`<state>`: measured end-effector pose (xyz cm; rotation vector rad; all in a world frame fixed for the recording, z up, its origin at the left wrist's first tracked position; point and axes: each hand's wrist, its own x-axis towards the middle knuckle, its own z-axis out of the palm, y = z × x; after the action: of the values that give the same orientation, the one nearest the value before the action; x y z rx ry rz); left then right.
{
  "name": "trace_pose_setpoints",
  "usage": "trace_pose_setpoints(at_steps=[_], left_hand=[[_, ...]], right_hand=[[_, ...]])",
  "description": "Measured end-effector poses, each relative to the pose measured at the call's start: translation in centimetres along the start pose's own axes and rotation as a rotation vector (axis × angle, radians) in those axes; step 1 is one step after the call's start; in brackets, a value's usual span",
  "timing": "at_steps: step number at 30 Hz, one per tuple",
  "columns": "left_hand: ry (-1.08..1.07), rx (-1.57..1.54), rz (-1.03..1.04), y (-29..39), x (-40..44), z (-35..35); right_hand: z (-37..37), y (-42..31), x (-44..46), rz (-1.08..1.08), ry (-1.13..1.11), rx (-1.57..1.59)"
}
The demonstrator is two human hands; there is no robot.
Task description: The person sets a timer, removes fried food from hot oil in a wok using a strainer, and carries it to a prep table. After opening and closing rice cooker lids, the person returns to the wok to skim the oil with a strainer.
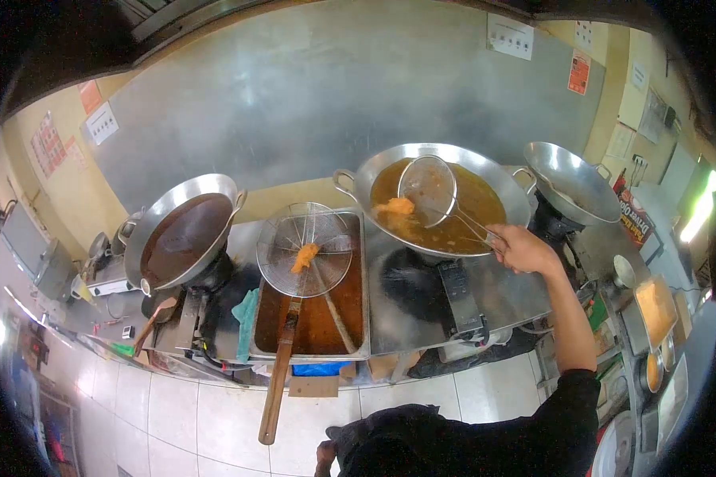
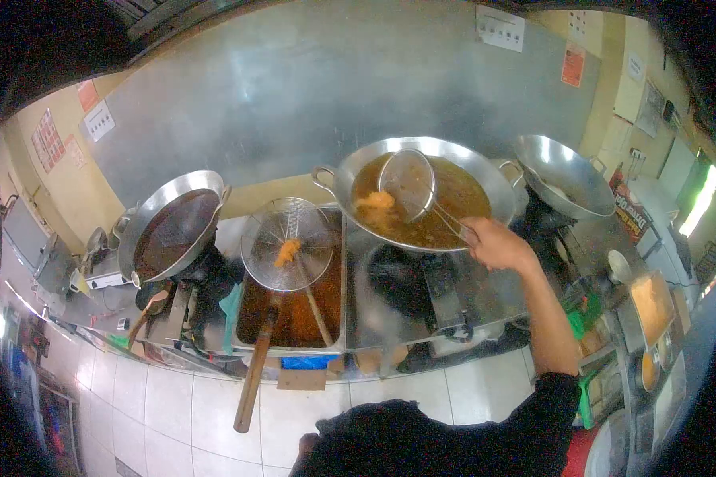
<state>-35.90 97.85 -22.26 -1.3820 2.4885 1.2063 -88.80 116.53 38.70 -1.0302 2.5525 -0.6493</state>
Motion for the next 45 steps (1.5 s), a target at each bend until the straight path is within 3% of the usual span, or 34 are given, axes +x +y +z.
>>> trace_pose_setpoints(at_steps=[7,9,10,11,13,15,17,21,23,24,27,29,30,32,35,36,38,43,45], left_hand=[[-0.012,-0.177,-0.041,0.9,-0.9,-0.9],[0.013,-0.225,-0.110,0.7,-0.9,-0.6],[0.059,-0.094,0.048,0.5,-0.8,-0.5],[0.106,0.039,0.205,0.1,-0.6,-0.3],[0.112,-0.038,0.146,-0.6,-0.2,0.3],[0.116,-0.114,0.087,-1.2,-0.1,0.7],[0.036,-0.078,-0.080,-1.5,0.0,0.8],[0.054,0.112,0.051,-1.3,0.1,1.0],[0.138,-0.170,0.025,-1.5,-0.5,1.1],[0.139,-0.169,0.022,-1.8,-0.3,1.1],[0.037,0.109,0.119,-2.0,0.3,0.9],[0.117,0.158,0.376,-1.8,-0.1,0.5],[0.116,0.159,0.374,-1.5,-0.5,0.2],[-0.023,-0.165,0.013,-1.0,-1.2,-0.3],[-0.138,0.043,0.020,-0.4,-0.8,-1.0],[-0.137,0.044,0.018,-0.3,-1.0,-1.0],[-0.082,-0.249,-0.100,-0.2,-1.7,-0.9],[-0.125,-0.067,-0.040,-1.2,-0.6,-0.3],[-0.104,-0.071,-0.032,-1.6,-0.4,0.1]], right_hand=[[0.3,0.3,-0.9,-0.051,0.080,-0.048],[1.4,2.9,0.2,-0.324,0.239,-0.191],[1.6,3.1,0.2,-0.324,0.238,-0.193],[1.8,3.0,0.1,-0.286,0.200,-0.227],[1.8,2.2,0.1,-0.252,0.162,-0.262],[1.3,0.8,-0.4,-0.014,-0.040,-0.034],[1.2,1.4,-0.5,-0.027,-0.062,0.101],[1.4,1.3,-1.4,-0.008,-0.059,0.352],[1.6,1.5,-1.6,-0.001,-0.083,0.375],[1.6,1.6,-1.7,0.004,-0.106,0.398],[1.8,1.0,-2.2,0.041,-0.100,0.421],[2.0,1.3,-2.2,0.030,-0.099,0.406],[2.0,1.4,-2.2,0.018,-0.094,0.388],[2.0,1.4,-2.2,0.001,-0.096,0.384],[2.1,1.2,-2.2,-0.014,-0.073,0.370],[2.2,1.2,-2.1,-0.010,-0.049,0.361],[2.3,1.5,-1.9,-0.018,-0.065,0.366],[2.5,0.8,-1.5,0.012,-0.045,0.291],[3.1,1.1,-0.6,-0.051,-0.006,0.105]])
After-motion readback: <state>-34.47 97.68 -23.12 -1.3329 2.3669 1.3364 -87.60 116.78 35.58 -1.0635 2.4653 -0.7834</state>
